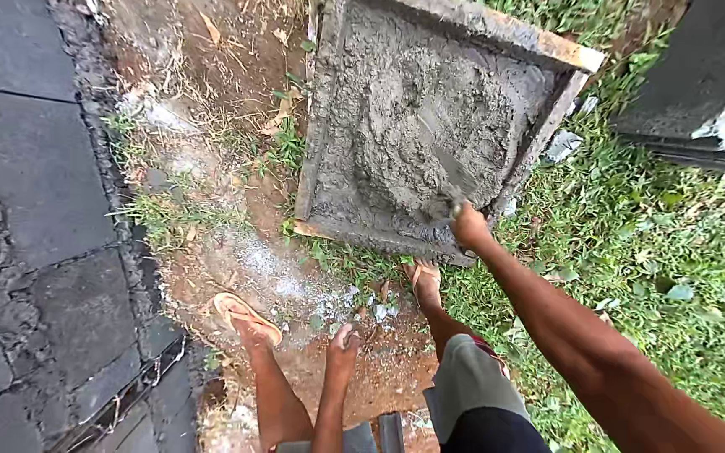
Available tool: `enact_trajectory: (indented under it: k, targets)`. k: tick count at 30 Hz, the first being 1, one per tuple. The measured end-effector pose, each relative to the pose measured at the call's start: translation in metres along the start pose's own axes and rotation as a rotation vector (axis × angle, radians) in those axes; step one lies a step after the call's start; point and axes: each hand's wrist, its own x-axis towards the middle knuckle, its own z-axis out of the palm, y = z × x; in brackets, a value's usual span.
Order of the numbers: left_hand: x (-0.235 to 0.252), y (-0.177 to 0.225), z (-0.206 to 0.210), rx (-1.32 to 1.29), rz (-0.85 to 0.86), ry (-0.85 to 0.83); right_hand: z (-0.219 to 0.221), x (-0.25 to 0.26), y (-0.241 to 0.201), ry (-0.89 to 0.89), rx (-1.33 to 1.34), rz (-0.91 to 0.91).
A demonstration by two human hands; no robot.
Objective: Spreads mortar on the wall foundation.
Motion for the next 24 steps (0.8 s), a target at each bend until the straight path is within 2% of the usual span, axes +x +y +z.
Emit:
enact_trajectory:
  k: [2,4,7,9,12,14,17,20,24]
  targets:
    - [0.000,-0.012,-0.003,0.046,-0.032,0.028,0.009,0.028,-0.054,-0.041,0.097,-0.085]
    - [-0.005,-0.021,-0.007,0.062,-0.065,0.054,0.015,0.044,-0.081,-0.105,0.220,-0.152]
    - [-0.029,-0.020,-0.022,0.047,-0.077,0.103,0.012,0.031,-0.080,-0.187,0.357,-0.250]
    - [-0.058,-0.002,-0.038,0.064,-0.045,0.157,-0.003,0.004,-0.067,-0.194,0.356,-0.288]
    - [-0.113,0.043,-0.065,0.111,0.022,0.232,-0.054,-0.055,-0.042,-0.133,0.262,-0.338]
    - [-0.155,0.071,-0.087,0.139,0.059,0.269,-0.094,-0.101,-0.041,-0.091,0.126,-0.373]
    - [-0.214,0.105,-0.132,0.093,0.106,0.326,-0.139,-0.155,-0.062,-0.069,-0.144,-0.401]
    - [-0.240,0.118,-0.168,-0.030,0.233,0.421,-0.168,-0.189,-0.086,-0.097,-0.325,-0.405]
    - [-0.246,0.118,-0.211,-0.257,0.272,0.469,-0.165,-0.233,-0.161,-0.195,-0.566,-0.464]
